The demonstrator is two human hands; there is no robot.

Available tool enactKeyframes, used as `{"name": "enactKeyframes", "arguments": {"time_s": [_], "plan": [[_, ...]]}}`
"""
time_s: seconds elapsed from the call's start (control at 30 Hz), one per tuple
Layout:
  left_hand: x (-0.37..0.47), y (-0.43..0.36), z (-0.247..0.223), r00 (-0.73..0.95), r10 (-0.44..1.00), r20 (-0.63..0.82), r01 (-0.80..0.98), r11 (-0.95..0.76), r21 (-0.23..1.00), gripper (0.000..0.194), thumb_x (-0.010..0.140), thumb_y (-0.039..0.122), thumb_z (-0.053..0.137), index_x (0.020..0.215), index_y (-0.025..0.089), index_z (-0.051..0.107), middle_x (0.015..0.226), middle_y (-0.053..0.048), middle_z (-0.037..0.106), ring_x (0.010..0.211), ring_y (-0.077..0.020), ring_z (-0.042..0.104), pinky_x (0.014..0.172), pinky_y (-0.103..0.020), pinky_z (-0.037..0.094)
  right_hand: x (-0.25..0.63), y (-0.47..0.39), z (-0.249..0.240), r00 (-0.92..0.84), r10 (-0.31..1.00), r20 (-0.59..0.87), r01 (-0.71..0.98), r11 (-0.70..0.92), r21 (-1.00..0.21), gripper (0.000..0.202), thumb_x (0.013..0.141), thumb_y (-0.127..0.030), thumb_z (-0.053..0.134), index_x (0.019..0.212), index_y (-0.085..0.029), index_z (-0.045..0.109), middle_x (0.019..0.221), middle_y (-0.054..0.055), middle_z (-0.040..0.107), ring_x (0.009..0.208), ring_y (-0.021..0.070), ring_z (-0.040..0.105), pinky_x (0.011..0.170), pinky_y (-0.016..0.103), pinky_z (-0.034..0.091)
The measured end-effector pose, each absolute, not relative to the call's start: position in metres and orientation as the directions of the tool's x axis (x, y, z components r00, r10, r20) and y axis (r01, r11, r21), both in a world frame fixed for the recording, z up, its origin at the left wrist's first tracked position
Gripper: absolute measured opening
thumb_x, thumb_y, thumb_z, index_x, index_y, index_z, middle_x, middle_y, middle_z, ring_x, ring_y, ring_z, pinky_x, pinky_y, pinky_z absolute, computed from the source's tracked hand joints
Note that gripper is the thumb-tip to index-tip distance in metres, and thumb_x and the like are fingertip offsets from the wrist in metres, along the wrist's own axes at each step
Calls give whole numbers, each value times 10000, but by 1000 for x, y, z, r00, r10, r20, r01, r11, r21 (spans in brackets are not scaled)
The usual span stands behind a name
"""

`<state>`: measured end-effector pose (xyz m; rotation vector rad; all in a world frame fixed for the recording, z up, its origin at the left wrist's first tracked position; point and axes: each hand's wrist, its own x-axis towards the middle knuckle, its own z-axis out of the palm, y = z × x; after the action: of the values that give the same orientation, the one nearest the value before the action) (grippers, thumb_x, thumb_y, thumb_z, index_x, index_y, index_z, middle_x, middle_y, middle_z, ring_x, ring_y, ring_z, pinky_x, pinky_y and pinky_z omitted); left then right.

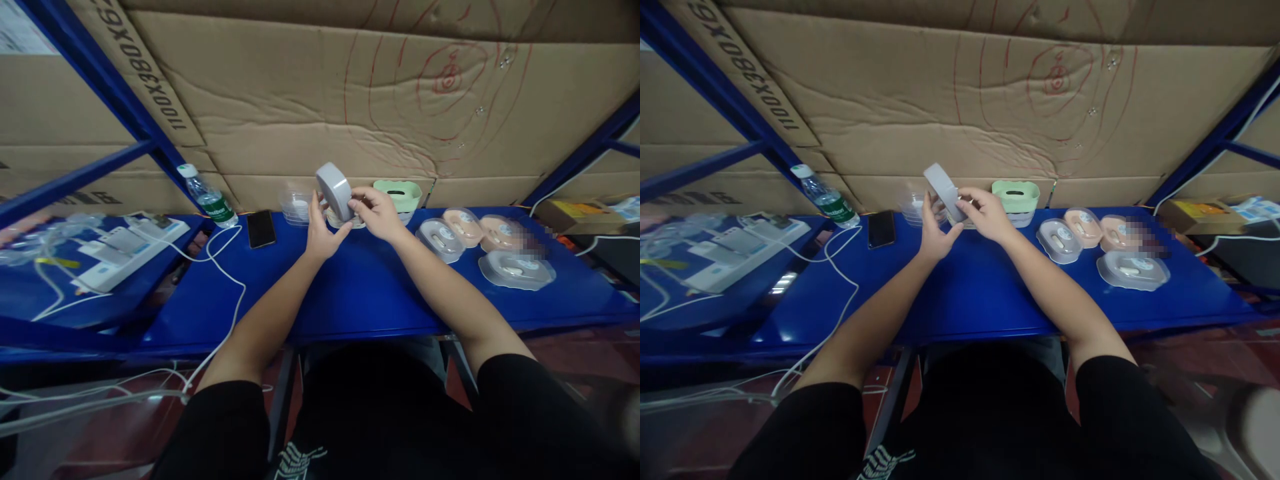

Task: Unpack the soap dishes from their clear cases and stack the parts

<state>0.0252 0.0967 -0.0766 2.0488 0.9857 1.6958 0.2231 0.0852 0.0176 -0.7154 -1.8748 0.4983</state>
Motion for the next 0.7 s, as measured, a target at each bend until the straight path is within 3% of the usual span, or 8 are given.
{"name": "enactKeyframes", "arguments": {"time_s": [0.07, 0.13, 0.27, 0.5, 0.7], "plan": [[25, 100, -83, 52, 631, 774, 354, -736, 577, 1308, 919, 825, 826, 1843, 320, 50, 1850, -279, 263, 1582, -473, 567, 1277, -642, 523, 235, 94, 24, -207, 622, 755, 320, 772, -549, 545, 1093, -744, 561, 1213, -262, 785, 1034, 78, 776, 951, 276, 748, 903, 455, 634], [26, 102, -88, 56, 611, 790, 396, -740, 544, 1270, 936, 797, 825, 1838, 321, 69, 1841, -275, 268, 1548, -463, 591, 1273, -644, 523, 254, 104, 30, -147, 553, 820, 499, 757, -421, 463, 1138, -632, 517, 1226, -275, 800, 1097, 94, 773, 1065, 302, 744, 984, 490, 621], [29, 102, -93, 91, 614, 784, 437, -732, 523, 1166, 991, 705, 806, 1832, 309, 102, 1809, -270, 301, 1500, -450, 617, 1255, -655, 538, 301, 120, 36, -147, 553, 820, 784, 571, -244, 403, 1151, -434, 463, 1286, -288, 813, 1174, 99, 752, 1141, 320, 729, 995, 509, 600], [27, 104, -96, 99, 637, 764, 471, -707, 528, 1106, 1003, 529, 839, 1827, 308, 135, 1771, -263, 345, 1417, -412, 669, 1214, -647, 587, 327, 124, 14, -105, 722, 683, 926, 322, -198, 356, 1092, -297, 522, 1230, -229, 843, 1185, 148, 758, 1103, 346, 689, 953, 508, 552], [26, 105, -97, 100, 627, 773, 497, -704, 507, 1109, 999, 506, 838, 1827, 317, 124, 1754, -262, 370, 1379, -406, 703, 1170, -634, 625, 316, 114, 7, -103, 727, 679, 940, 293, -172, 412, 1104, -314, 499, 1332, -227, 830, 1245, 169, 767, 1121, 364, 691, 972, 542, 535]]}}
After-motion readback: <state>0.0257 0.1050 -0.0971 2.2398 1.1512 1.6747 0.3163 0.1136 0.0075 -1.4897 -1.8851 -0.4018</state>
